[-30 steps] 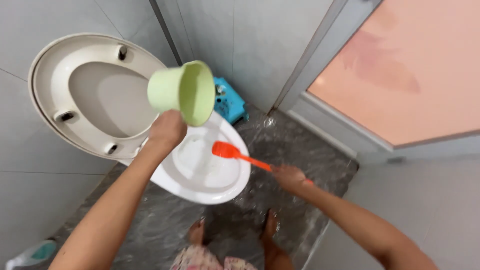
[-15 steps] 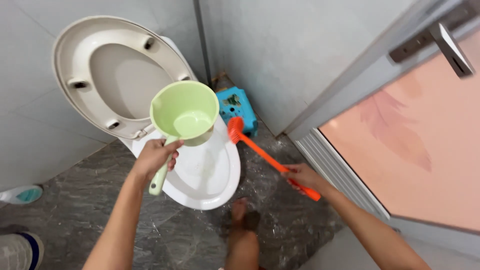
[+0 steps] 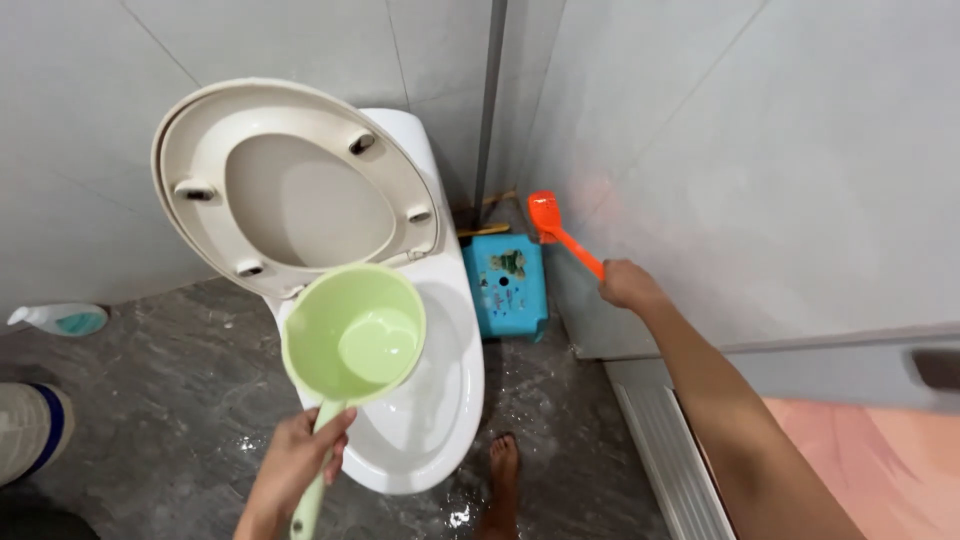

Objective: Scrubbing the bathroom floor and toilet with a brush and sponge while pouring water.

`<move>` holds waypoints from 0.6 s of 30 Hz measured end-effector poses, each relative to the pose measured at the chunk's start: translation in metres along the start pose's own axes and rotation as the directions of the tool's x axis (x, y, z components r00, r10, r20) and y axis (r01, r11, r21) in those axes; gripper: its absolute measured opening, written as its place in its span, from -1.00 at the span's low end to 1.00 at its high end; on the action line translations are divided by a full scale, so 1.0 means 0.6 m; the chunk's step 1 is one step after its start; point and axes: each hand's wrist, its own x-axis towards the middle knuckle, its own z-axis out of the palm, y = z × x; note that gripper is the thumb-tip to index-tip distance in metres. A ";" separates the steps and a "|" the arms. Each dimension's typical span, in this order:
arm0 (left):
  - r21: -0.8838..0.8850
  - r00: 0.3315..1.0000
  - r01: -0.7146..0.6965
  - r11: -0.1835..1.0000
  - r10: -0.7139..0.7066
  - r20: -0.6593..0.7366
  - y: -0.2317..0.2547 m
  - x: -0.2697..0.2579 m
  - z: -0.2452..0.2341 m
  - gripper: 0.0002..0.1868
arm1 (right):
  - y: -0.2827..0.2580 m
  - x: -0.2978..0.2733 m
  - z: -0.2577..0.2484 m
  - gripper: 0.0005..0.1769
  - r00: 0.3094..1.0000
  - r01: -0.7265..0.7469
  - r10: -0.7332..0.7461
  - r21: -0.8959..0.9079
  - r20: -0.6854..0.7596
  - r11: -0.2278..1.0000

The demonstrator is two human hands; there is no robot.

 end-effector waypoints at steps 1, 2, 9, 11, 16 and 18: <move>-0.009 1.000 0.011 1.000 -0.011 -0.028 -0.005 -0.001 0.003 -0.68 | -0.004 0.029 -0.008 -0.70 1.000 0.022 -0.023 -0.217 -0.006 0.976; -0.015 0.999 0.015 1.000 -0.015 -0.031 -0.025 0.016 0.000 -0.68 | -0.001 0.058 -0.014 -0.70 1.000 0.026 -0.028 -0.222 -0.002 0.975; -0.160 0.985 0.166 0.973 -0.172 -0.026 -0.021 0.063 0.088 -0.66 | -0.003 0.267 0.011 -0.70 0.992 0.124 -0.081 -0.616 0.097 0.778; -0.162 0.988 0.150 0.975 -0.153 -0.008 0.004 0.088 0.135 -0.65 | -0.006 0.343 0.028 -0.69 0.982 0.188 -0.155 -0.691 0.110 0.698; -0.163 0.974 0.136 0.977 -0.162 -0.160 -0.073 0.221 0.251 -0.71 | -0.042 0.501 0.064 -0.61 0.971 0.202 -0.212 -0.845 0.108 0.495; -0.225 0.946 0.088 0.970 -0.152 -0.288 -0.120 0.269 0.321 -0.71 | -0.029 0.577 0.110 -0.58 0.957 0.213 -0.269 -0.885 0.104 0.413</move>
